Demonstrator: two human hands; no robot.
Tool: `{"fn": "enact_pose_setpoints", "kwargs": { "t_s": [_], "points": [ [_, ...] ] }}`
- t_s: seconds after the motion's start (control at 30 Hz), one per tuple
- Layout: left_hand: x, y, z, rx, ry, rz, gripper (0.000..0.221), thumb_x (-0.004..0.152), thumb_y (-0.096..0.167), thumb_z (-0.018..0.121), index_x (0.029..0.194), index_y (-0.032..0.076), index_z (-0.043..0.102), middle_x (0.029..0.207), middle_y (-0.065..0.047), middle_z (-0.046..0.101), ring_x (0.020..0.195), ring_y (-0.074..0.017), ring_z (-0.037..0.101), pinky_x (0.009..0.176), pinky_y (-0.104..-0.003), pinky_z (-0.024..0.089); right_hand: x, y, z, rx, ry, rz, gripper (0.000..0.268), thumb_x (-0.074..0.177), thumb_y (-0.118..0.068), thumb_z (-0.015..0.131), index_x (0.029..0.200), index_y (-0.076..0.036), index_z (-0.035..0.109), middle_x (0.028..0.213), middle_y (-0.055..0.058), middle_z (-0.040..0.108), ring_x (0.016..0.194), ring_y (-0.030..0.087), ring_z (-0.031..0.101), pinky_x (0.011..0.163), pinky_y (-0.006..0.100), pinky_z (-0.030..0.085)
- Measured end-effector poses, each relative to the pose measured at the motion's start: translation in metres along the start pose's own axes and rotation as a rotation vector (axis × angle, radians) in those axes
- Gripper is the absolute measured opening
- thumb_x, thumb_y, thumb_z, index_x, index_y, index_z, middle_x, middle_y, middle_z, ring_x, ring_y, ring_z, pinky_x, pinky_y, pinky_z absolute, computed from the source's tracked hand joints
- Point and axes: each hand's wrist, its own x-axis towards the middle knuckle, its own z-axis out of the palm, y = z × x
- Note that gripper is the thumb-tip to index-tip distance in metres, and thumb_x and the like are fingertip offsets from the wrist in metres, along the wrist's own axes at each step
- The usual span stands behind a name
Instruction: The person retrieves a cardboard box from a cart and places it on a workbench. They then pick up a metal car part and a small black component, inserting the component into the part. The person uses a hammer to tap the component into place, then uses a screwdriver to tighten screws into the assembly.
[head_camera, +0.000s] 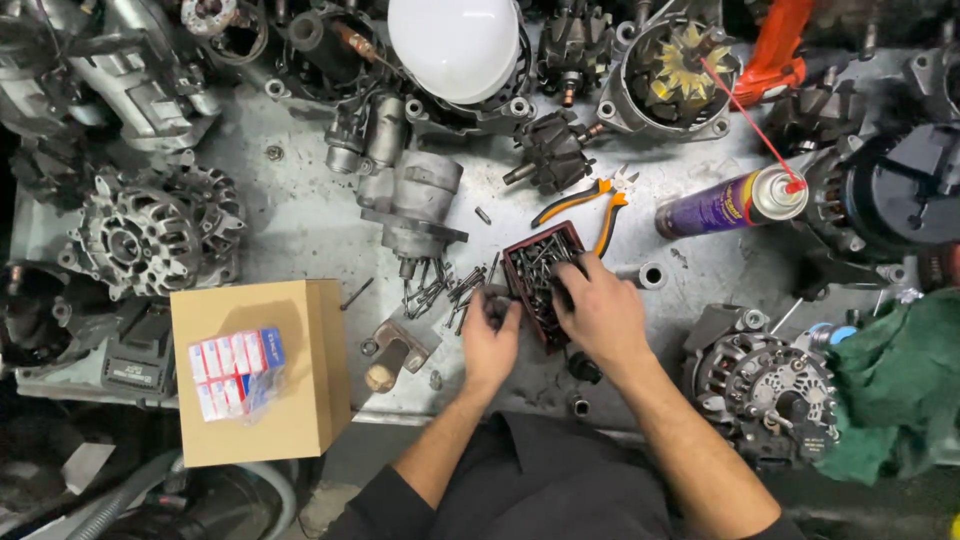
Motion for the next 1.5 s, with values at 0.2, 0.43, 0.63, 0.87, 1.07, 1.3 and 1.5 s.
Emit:
{"fn": "enact_pose_setpoints", "kwargs": {
  "t_s": [0.2, 0.43, 0.63, 0.87, 1.07, 1.3, 1.5],
  "points": [
    [0.004, -0.020, 0.000, -0.113, -0.070, -0.022, 0.016, 0.094, 0.024, 0.071, 0.109, 0.020, 0.067, 0.078, -0.005, 0.075, 0.069, -0.0192, 0.071, 0.063, -0.033, 0.059, -0.005, -0.011, -0.026, 0.249, -0.297, 0.010, 0.062, 0.073, -0.036, 0.081, 0.131, -0.027, 0.059, 0.124, 0.007, 0.056, 0.095, 0.044, 0.073, 0.082, 0.056, 0.061],
    [0.001, -0.009, -0.004, -0.132, -0.095, 0.021, 0.012, 0.095, 0.022, 0.072, 0.105, 0.017, 0.067, 0.074, -0.005, 0.073, 0.064, -0.0159, 0.067, 0.059, -0.031, 0.056, -0.005, -0.008, -0.021, 0.092, -0.342, -0.041, 0.070, 0.069, -0.035, 0.085, 0.134, -0.032, 0.060, 0.128, 0.002, 0.055, 0.113, 0.036, 0.069, 0.086, 0.054, 0.056],
    [-0.003, -0.011, -0.005, -0.077, -0.127, 0.065, 0.014, 0.094, 0.024, 0.072, 0.105, 0.015, 0.066, 0.076, -0.009, 0.076, 0.064, -0.0224, 0.071, 0.058, -0.035, 0.056, -0.002, 0.012, -0.009, 0.169, 0.096, 0.006, 0.049, 0.074, -0.034, 0.085, 0.119, -0.026, 0.067, 0.114, 0.003, 0.061, 0.093, 0.034, 0.074, 0.073, 0.050, 0.062],
    [-0.006, 0.004, -0.014, -0.079, -0.136, 0.088, 0.014, 0.094, 0.021, 0.070, 0.106, 0.015, 0.067, 0.078, -0.010, 0.075, 0.066, -0.0227, 0.072, 0.060, -0.035, 0.058, -0.018, 0.001, -0.007, 0.040, -0.090, -0.238, 0.030, 0.078, -0.041, 0.078, 0.106, -0.035, 0.071, 0.107, -0.005, 0.062, 0.095, 0.023, 0.072, 0.074, 0.043, 0.057],
    [-0.003, 0.000, -0.012, -0.090, -0.153, 0.090, 0.014, 0.093, 0.021, 0.072, 0.105, 0.015, 0.067, 0.077, -0.007, 0.075, 0.064, -0.0194, 0.069, 0.059, -0.033, 0.056, -0.019, 0.012, 0.011, -0.122, -0.137, -0.287, 0.031, 0.080, -0.047, 0.073, 0.109, -0.037, 0.067, 0.105, -0.007, 0.060, 0.097, 0.020, 0.068, 0.073, 0.043, 0.050],
    [-0.002, -0.006, -0.011, -0.126, -0.156, 0.108, 0.012, 0.093, 0.020, 0.072, 0.103, 0.014, 0.068, 0.074, -0.006, 0.072, 0.062, -0.0171, 0.067, 0.056, -0.031, 0.055, -0.020, 0.008, 0.012, -0.224, -0.126, -0.223, 0.041, 0.074, -0.062, 0.072, 0.104, -0.035, 0.064, 0.108, -0.008, 0.056, 0.098, 0.020, 0.069, 0.079, 0.045, 0.048],
    [-0.006, 0.005, -0.012, -0.093, -0.160, 0.131, 0.012, 0.093, 0.020, 0.073, 0.101, 0.013, 0.070, 0.074, -0.009, 0.073, 0.064, -0.0219, 0.069, 0.058, -0.035, 0.055, -0.022, 0.012, 0.031, -0.176, -0.012, -0.299, 0.033, 0.078, -0.055, 0.072, 0.105, -0.037, 0.067, 0.106, -0.008, 0.058, 0.097, 0.019, 0.070, 0.077, 0.045, 0.049]
  ]
}}
